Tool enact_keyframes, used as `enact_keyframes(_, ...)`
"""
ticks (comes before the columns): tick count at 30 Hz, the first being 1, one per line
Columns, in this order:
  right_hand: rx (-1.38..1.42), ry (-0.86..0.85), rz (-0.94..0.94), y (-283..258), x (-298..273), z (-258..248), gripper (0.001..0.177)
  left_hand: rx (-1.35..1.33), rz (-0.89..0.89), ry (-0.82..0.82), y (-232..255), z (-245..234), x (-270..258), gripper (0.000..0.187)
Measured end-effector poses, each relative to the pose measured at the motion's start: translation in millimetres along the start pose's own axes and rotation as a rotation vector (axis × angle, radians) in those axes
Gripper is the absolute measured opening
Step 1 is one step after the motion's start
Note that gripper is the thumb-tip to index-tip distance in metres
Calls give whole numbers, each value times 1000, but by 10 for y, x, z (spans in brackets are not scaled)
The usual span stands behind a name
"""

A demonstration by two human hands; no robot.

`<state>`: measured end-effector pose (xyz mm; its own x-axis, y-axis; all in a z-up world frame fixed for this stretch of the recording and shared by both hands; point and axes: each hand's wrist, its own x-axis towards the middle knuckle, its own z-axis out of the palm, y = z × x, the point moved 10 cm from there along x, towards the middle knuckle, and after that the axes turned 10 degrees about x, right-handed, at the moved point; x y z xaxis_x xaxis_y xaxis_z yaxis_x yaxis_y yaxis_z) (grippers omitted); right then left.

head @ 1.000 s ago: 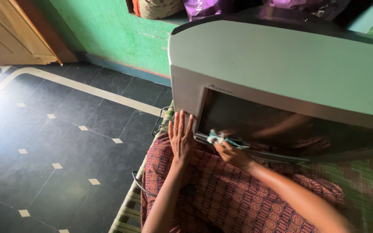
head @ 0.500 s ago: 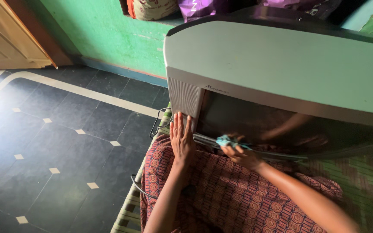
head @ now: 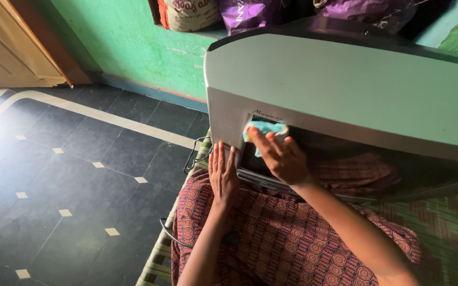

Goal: The person wipes the top and side surfaces of a television set with a cloth and then cleans the front screen area.

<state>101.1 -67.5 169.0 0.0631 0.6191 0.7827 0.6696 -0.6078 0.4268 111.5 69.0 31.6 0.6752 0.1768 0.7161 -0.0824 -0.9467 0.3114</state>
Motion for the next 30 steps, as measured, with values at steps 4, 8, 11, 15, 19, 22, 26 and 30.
enact_keyframes(4, -34, -12, 20, -4, -15, -69, 42, -13, 13, 12, 20, -26, -3, 54)
enact_keyframes(8, 135, -132, -2, -289, -717, 439, 51, -52, 22, 17, 35, -55, 18, 56)
enact_keyframes(11, 89, -266, -110, -624, -1548, 884, 59, -78, 32, 7, 30, -58, 12, 58)
enact_keyframes(15, 183, -447, -189, -794, -2303, 1152, 60, -89, 45, 17, 31, -48, 5, 58)
enact_keyframes(19, -103, -454, -276, -653, -2058, 954, 55, -89, 46, 22, 28, -23, -7, 56)
enact_keyframes(22, 95, -218, -61, -255, -1424, 425, 54, -66, 50, 44, 38, -9, -10, 51)
enact_keyframes(26, -29, -98, 48, 342, -681, -236, 42, -61, 38, 43, 33, 8, -38, 50)
enact_keyframes(30, -159, -137, -21, 333, -349, -458, 36, 53, 58, 58, 124, 22, -94, 50)
